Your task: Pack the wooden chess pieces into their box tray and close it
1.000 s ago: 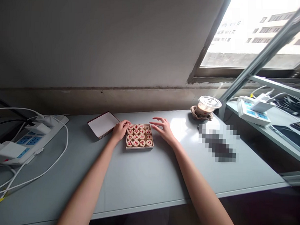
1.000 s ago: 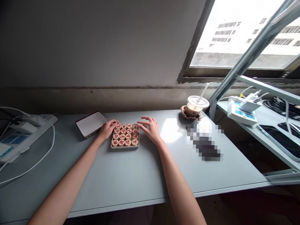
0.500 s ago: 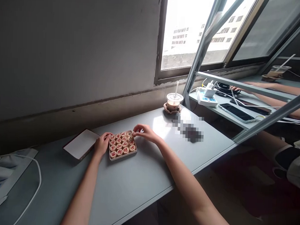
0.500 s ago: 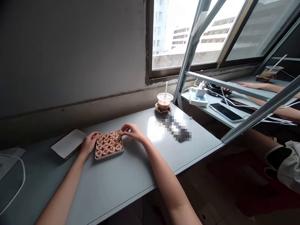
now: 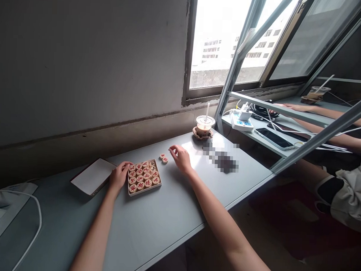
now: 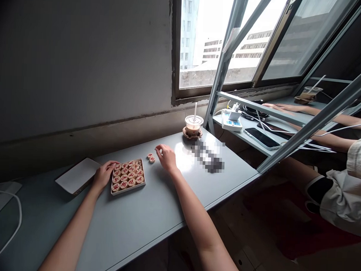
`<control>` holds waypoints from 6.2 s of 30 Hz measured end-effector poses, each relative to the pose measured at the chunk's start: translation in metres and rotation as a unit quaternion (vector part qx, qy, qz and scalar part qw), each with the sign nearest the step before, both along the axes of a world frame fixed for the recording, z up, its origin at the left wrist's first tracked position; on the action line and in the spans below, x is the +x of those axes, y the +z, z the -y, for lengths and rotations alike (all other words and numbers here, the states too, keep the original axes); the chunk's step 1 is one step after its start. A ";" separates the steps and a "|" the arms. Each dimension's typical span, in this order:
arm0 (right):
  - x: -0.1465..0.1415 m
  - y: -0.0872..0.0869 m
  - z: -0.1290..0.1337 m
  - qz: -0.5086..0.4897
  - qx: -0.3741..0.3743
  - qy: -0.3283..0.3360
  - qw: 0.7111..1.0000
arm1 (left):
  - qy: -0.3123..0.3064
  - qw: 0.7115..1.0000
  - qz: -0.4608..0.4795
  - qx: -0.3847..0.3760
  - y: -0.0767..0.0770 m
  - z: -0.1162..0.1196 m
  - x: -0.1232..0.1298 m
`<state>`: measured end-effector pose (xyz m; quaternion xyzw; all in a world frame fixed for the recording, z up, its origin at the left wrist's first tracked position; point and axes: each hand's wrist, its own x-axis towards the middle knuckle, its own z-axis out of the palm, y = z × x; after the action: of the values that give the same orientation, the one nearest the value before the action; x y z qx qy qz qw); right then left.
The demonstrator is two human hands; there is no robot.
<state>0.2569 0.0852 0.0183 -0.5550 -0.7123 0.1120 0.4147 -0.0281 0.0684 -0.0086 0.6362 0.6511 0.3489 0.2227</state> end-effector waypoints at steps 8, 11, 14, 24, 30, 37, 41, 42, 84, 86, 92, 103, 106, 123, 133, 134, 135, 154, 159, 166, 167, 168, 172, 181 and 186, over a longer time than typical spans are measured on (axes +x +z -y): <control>0.156 0.019 -0.009 -0.227 -0.035 0.002 0.973 | -0.010 1.000 -0.013 0.007 -0.001 -0.001 -0.002; 0.212 0.021 -0.008 -0.277 -0.065 -0.049 0.957 | -0.013 1.000 -0.003 0.014 -0.005 -0.004 -0.004; 0.231 0.023 -0.009 -0.285 -0.095 -0.040 0.953 | -0.011 1.000 0.000 0.019 -0.005 -0.005 -0.004; 0.217 0.001 -0.033 -0.253 -0.097 -0.049 0.961 | -0.011 0.999 -0.004 0.034 -0.003 -0.001 -0.003; 0.231 0.000 -0.045 -0.221 -0.087 -0.066 0.969 | -0.012 1.000 0.017 0.022 -0.003 -0.003 -0.001; 0.208 0.018 -0.039 -0.124 -0.058 -0.063 0.989 | -0.020 0.999 0.032 0.019 -0.001 -0.002 -0.001; 0.131 0.041 -0.019 -0.043 -0.018 0.027 0.999 | -0.016 0.999 0.032 0.016 0.000 -0.003 0.000; 0.104 0.044 -0.012 -0.026 -0.024 0.079 0.996 | -0.016 0.999 0.032 0.017 0.000 -0.003 0.000; -0.005 -0.007 0.013 0.267 -0.068 0.036 0.961 | -0.041 0.997 0.071 0.003 0.006 0.000 -0.005; -0.006 -0.004 0.015 0.265 -0.046 0.013 0.963 | -0.042 0.997 0.071 -0.002 0.005 -0.001 -0.006; -0.011 0.020 0.032 0.188 -0.011 0.139 0.972 | -0.033 0.995 0.095 -0.007 0.002 -0.002 -0.006; -0.021 0.025 0.044 0.130 -0.126 0.318 0.931 | -0.033 0.994 0.106 -0.005 0.000 -0.003 -0.006; -0.007 0.034 0.038 0.072 -0.174 0.342 0.921 | -0.037 0.993 0.109 -0.001 0.000 -0.003 -0.006; -0.015 0.004 0.027 0.185 -0.016 0.026 0.982 | -0.038 0.994 0.099 -0.003 0.002 -0.002 -0.006; -0.052 -0.021 0.014 0.308 -0.020 0.024 0.951 | -0.037 0.995 0.097 -0.003 0.002 -0.003 -0.007; -0.053 -0.022 0.011 0.310 -0.020 0.023 0.950 | -0.036 0.995 0.094 -0.002 0.001 -0.003 -0.007; -0.053 -0.023 0.008 0.311 -0.024 0.028 0.950 | -0.035 0.995 0.092 0.000 0.001 -0.003 -0.007; 0.019 0.002 -0.008 0.267 0.044 -0.168 0.948 | -0.044 0.996 0.080 0.007 0.002 -0.001 -0.008; -0.043 0.028 0.011 0.316 0.045 0.154 0.935 | -0.043 0.997 0.067 0.012 0.001 -0.001 -0.008; -0.072 0.010 0.016 0.262 0.024 0.176 0.949 | -0.045 0.997 0.054 0.022 0.001 -0.002 -0.008; -0.072 0.008 0.015 0.255 0.027 0.170 0.952 | -0.048 0.997 0.056 0.021 0.000 -0.002 -0.008; -0.071 0.006 0.014 0.250 0.030 0.167 0.953 | -0.049 0.997 0.057 0.019 0.000 -0.003 -0.008; -0.073 0.006 0.011 0.237 0.048 0.172 0.955 | -0.053 0.997 0.057 0.017 -0.001 -0.003 -0.008; -0.014 0.005 0.003 0.212 0.006 -0.028 0.977 | -0.040 0.998 0.045 0.016 -0.002 -0.003 -0.008; 0.016 0.004 -0.002 0.205 0.013 -0.169 0.964 | -0.035 0.998 0.047 0.017 -0.005 -0.005 -0.009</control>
<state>0.2725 0.0871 0.0223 -0.6728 -0.6795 -0.0849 0.2801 -0.0367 0.0735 -0.0133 0.6451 0.6111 0.3819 0.2541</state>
